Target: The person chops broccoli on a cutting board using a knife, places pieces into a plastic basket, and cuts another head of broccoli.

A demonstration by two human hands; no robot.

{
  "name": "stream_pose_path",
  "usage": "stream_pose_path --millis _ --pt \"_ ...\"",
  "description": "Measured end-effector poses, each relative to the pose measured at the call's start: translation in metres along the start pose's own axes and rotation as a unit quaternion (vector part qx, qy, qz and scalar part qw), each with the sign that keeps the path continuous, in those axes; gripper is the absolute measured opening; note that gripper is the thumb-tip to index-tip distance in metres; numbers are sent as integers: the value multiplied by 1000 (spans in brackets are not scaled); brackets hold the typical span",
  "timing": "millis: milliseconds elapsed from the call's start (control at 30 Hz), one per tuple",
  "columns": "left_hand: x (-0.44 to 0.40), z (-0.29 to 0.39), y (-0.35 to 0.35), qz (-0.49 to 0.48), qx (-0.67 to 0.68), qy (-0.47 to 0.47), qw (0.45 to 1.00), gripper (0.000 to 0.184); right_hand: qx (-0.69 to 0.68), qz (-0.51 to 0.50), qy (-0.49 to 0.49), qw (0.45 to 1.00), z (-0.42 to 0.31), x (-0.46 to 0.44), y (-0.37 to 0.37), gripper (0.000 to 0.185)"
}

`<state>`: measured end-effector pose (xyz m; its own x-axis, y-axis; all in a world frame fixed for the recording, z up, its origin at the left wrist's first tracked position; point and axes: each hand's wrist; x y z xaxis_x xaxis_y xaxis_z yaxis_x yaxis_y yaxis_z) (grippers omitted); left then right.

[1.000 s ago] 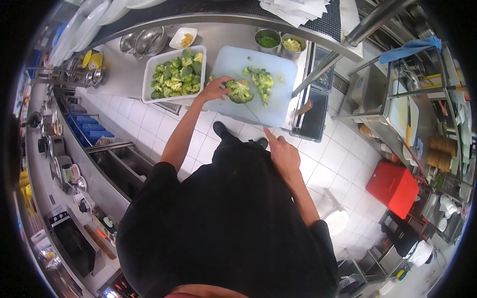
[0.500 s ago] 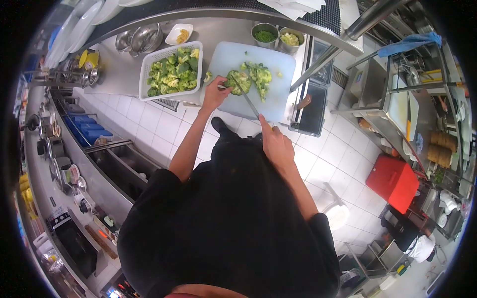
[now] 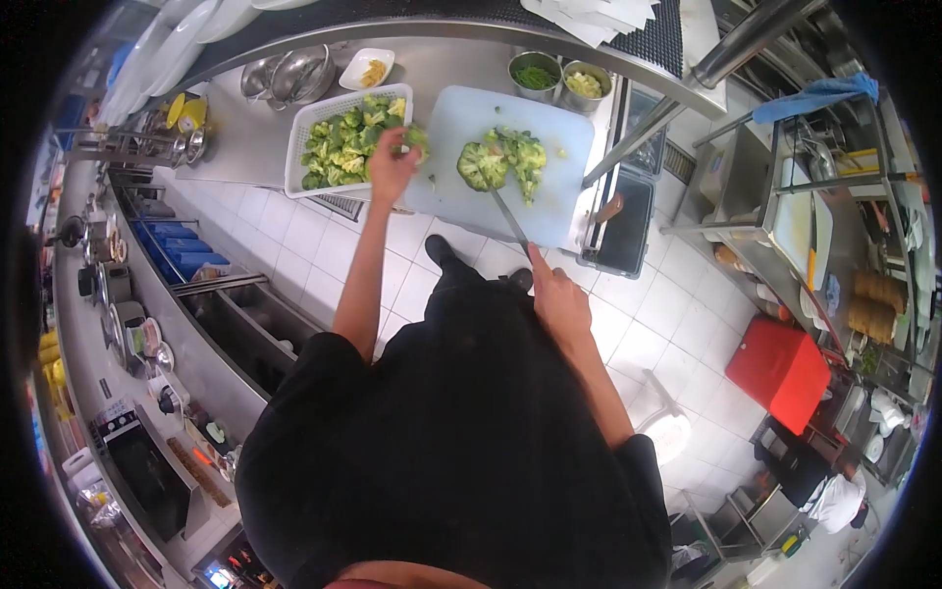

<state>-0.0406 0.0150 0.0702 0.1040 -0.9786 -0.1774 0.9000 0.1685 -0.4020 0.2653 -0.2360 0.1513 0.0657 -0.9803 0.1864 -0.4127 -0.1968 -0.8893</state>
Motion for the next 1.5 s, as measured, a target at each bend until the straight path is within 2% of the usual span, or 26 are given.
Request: stream_pose_path --millis 67,133,167,267,367,433,467,533,633,733,833,933,1167,1267,1367,1433,1500 --pt "-35 -10 -31 53 -101 88 990 46 13 -5 5 1000 0 4 -1 51" --pt "-69 -24 -55 59 -189 129 972 48 16 9 3 1000 2 6 3 51" --pt "-76 -28 -60 62 -232 148 959 50 18 15 3 1000 4 8 4 51" --pt "-68 8 -42 147 -349 201 904 52 -4 1 19 1000 5 9 1 53" --pt "-42 -11 3 -59 -271 194 941 53 -6 -3 22 1000 5 14 -3 54" --pt "-28 -11 32 -226 -218 83 946 48 -4 -5 19 1000 7 15 -3 55" --pt "-24 -12 43 -273 -152 5 950 47 -3 -8 17 1000 7 17 -3 55" --pt "-24 -19 59 -356 -15 -148 922 45 12 2 2 1000 9 18 -4 53" --pt "-32 -29 69 -405 -4 -123 906 46 28 -1 -3 1000 6 20 -19 51" --pt "-23 -18 61 -326 52 -157 931 43 7 -4 6 1000 -7 24 -39 51" --pt "13 -2 56 -203 67 -128 968 40 -26 13 6 1000 -19 21 -47 51" --pt "32 -12 55 -150 54 -94 983 37 -42 24 -3 999 -22 10 -32 52" --pt "43 -23 57 -123 35 -98 987 37 -29 14 -16 999 -15 -12 -8 54" --pt "44 -10 51 -132 10 -105 986 38 -64 59 -17 996 -19 -12 -16 53" --pt "43 -10 51 -141 -3 -107 984 40 -37 40 -12 998 -15 -15 -1 52" --pt "42 -11 53 -137 -22 -102 985 39 -1 -10 -15 1000 -6 -17 12 51" --pt "39 -6 48 -104 53 -159 980 38 12 -32 -15 999 0 -20 12 51"
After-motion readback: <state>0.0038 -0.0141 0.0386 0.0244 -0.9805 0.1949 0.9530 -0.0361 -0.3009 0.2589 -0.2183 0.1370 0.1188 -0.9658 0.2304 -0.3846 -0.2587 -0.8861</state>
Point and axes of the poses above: each hand's wrist, its own x-axis away from the middle knuckle, its own y-axis out of the palm, z = x × y, and after that the axes turned 1 degree about -z, right-handed
